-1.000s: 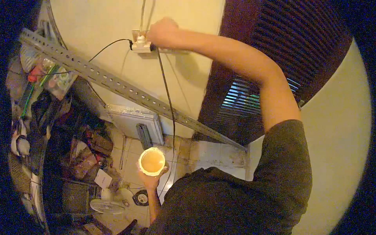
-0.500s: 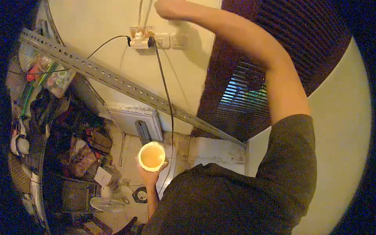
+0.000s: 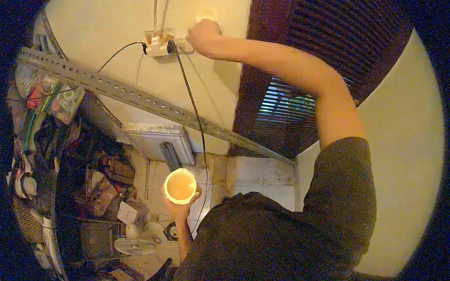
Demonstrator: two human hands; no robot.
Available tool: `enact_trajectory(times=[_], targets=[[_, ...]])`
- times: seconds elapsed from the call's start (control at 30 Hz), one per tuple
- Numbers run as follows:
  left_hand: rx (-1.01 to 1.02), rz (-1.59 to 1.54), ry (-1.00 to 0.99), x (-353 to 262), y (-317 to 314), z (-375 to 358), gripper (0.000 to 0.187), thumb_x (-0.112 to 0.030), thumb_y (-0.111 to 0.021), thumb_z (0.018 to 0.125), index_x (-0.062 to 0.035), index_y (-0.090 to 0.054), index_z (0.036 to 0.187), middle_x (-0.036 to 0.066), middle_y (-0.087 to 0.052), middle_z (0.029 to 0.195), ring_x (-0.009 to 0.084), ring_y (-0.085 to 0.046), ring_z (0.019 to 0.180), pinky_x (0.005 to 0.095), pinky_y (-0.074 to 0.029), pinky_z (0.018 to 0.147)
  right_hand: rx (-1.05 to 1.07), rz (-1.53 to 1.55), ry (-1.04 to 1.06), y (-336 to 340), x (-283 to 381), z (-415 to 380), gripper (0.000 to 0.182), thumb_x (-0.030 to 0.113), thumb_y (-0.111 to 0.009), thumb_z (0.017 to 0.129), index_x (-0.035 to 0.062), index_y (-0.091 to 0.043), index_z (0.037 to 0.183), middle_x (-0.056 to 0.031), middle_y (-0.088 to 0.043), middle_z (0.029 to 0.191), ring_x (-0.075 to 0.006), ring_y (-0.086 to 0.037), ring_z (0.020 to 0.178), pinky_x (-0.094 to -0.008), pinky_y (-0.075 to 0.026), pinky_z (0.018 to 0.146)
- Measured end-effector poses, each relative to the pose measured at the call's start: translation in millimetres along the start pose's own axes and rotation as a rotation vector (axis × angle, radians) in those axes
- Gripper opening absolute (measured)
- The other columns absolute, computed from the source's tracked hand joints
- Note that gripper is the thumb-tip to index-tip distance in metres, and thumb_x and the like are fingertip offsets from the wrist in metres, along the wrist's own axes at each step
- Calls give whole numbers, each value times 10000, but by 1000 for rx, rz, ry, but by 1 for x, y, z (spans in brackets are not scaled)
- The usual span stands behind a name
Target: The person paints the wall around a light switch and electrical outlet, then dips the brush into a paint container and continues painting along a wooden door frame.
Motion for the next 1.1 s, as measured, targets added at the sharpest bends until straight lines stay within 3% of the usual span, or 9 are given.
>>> enact_trajectory(times=[0.1,0.27,0.5,0.7,0.77,0.83,0.97,1.03,1.1], targets=[[-22,16,-11,-2,10,-9,837,-195,-957,531,-11,-511,1216,117,-588,1170,246,-592,1044,392,-477,931,104,-7,81,0,2,-17,213,214,-583,870,92,-745,933,-111,-731,926,-268,-722,837,-437,-565,665],[-15,110,-6,-2,32,-24,814,-247,-966,531,12,-544,1177,129,-588,1162,257,-596,1027,406,-475,913,-4,119,-194,67,-54,-57,197,199,-598,836,69,-707,935,-172,-705,912,-340,-703,836,-460,-565,702],[-48,96,30,13,52,-37,811,-233,-957,550,13,-532,1196,151,-602,1130,263,-600,1022,405,-479,911,-142,184,-347,60,-89,-150,222,218,-614,826,9,-675,864,-204,-674,813,-378,-657,719,-442,-529,651],[8,16,124,15,41,-45,769,-185,-941,573,12,-541,1199,114,-625,1113,222,-626,990,362,-506,885,-1,1149,-485,-56,-50,-252,295,296,-647,844,6,-695,819,-94,-653,674,-176,-558,578,-346,-453,563],[36,-4,70,0,33,-40,764,-185,-939,578,13,-536,1196,121,-641,1106,221,-637,980,357,-516,883,-3,1265,-646,-124,-19,-291,283,374,-658,868,113,-764,873,-74,-738,854,-296,-715,803,-398,-553,646],[135,35,19,-27,22,-38,780,-202,-944,570,7,-533,1199,120,-635,1118,224,-631,997,364,-509,899,66,1552,-819,-122,29,-311,261,256,-602,890,52,-639,731,27,-530,610,-78,-454,529,-272,-339,483],[120,188,0,6,29,-41,717,-274,-907,633,-12,-561,1203,137,-561,1123,247,-557,1026,355,-446,909,92,1682,-883,-163,85,-340,246,288,-603,907,93,-605,757,47,-481,592,-53,-386,492,-245,-288,433],[109,157,70,11,27,-40,832,-268,-971,512,-3,-548,1177,121,-547,1123,277,-548,1042,412,-435,927,101,1766,-905,-169,100,-350,256,303,-608,914,107,-592,748,60,-460,576,-44,-348,456,-242,-259,399],[132,149,72,5,21,-36,815,-260,-969,521,-2,-551,1172,121,-551,1121,273,-552,1040,408,-439,926,250,1944,-1005,-166,115,-355,319,342,-609,919,95,-585,718,46,-477,590,-52,-379,478,-248,-282,428]])
Point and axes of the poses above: each hand's wrist, its own z-axis towards the middle knuckle, its own y-axis out of the back of the hand, x = y × z, the point moved 6 cm from there along z, towards the middle knuckle
